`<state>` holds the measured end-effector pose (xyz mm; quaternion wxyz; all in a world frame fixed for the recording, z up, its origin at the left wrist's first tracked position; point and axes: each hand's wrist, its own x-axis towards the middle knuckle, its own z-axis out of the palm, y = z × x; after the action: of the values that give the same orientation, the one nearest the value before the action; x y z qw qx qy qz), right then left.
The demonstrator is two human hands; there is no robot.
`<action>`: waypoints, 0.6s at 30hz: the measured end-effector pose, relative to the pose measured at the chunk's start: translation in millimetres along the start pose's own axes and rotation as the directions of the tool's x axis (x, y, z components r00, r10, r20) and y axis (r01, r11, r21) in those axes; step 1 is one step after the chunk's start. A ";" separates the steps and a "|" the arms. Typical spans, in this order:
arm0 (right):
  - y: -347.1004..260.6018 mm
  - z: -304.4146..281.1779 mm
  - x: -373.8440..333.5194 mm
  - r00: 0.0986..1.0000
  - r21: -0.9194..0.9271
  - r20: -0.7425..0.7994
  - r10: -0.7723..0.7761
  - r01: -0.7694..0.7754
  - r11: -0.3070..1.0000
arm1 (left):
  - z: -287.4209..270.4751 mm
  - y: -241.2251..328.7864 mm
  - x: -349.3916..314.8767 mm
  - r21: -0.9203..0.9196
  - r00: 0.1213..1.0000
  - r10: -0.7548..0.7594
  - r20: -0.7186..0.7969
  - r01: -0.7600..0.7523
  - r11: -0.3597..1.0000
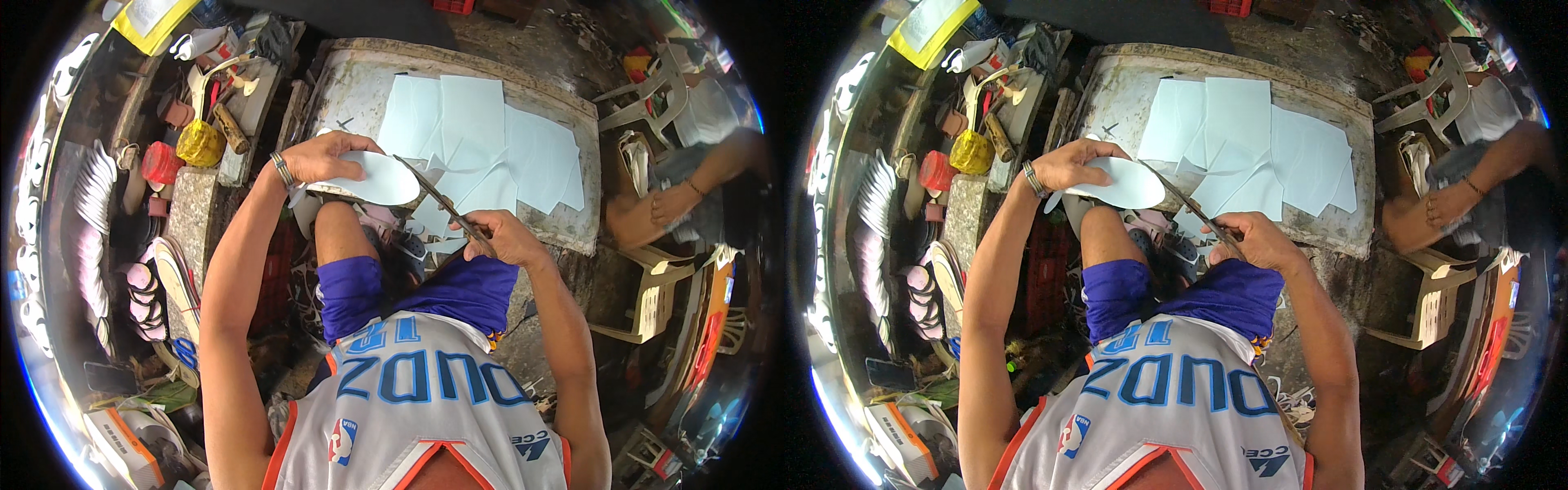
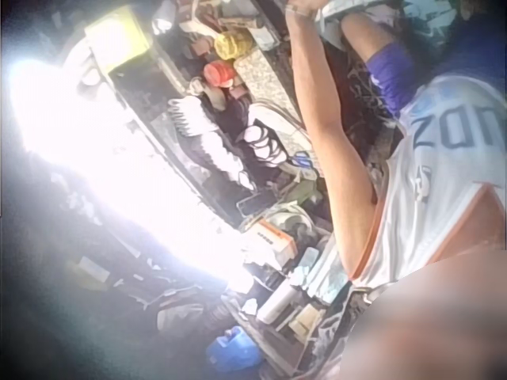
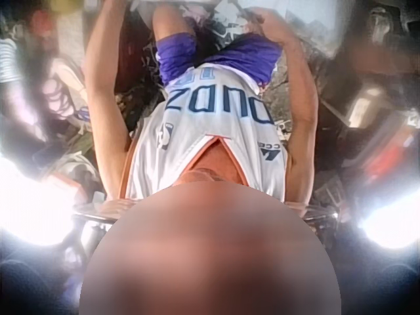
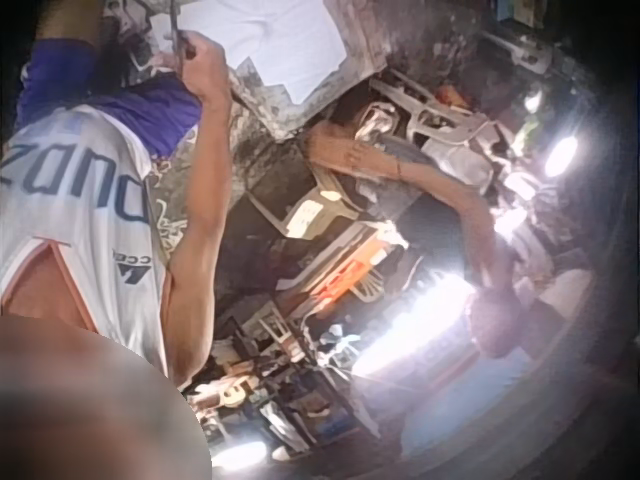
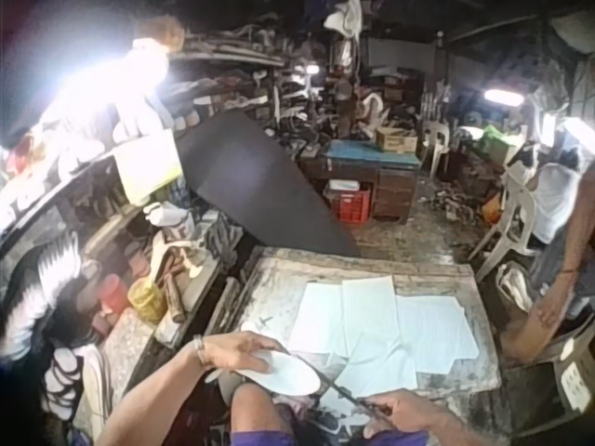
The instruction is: The person uses shears to cut a white sheet of material into several pieces. They repeatedly reposition the sheet and trim edges to produce smaller, roughly shaped pieces.
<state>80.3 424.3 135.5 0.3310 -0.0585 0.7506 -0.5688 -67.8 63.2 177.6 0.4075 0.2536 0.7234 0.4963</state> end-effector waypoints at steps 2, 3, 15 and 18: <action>-0.1 -1.6 0.4 1.000 -0.062 0.006 -0.025 0.025 0.998 | -1.5 -2.2 1.5 -0.003 1.000 -0.002 0.013 0.003 1.000; -0.1 -1.8 0.6 0.999 -0.086 0.008 -0.037 0.038 0.996 | -2.5 -3.4 2.1 -0.004 1.000 -0.022 0.018 0.022 1.000; 28.4 2.0 9.6 0.947 0.003 -0.279 0.161 -0.167 0.986 | -30.5 -68.6 12.4 -0.140 0.825 -0.176 -0.537 0.119 0.983; 49.0 -3.7 11.4 0.858 0.053 -0.453 0.241 -0.244 0.968 | -31.2 -102.2 24.5 -0.485 0.568 -0.325 -0.756 -0.153 0.861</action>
<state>83.5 439.0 87.4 0.2144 0.1707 0.8103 -0.5180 -103.4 27.4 80.3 0.1016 -0.1564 0.6853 0.7040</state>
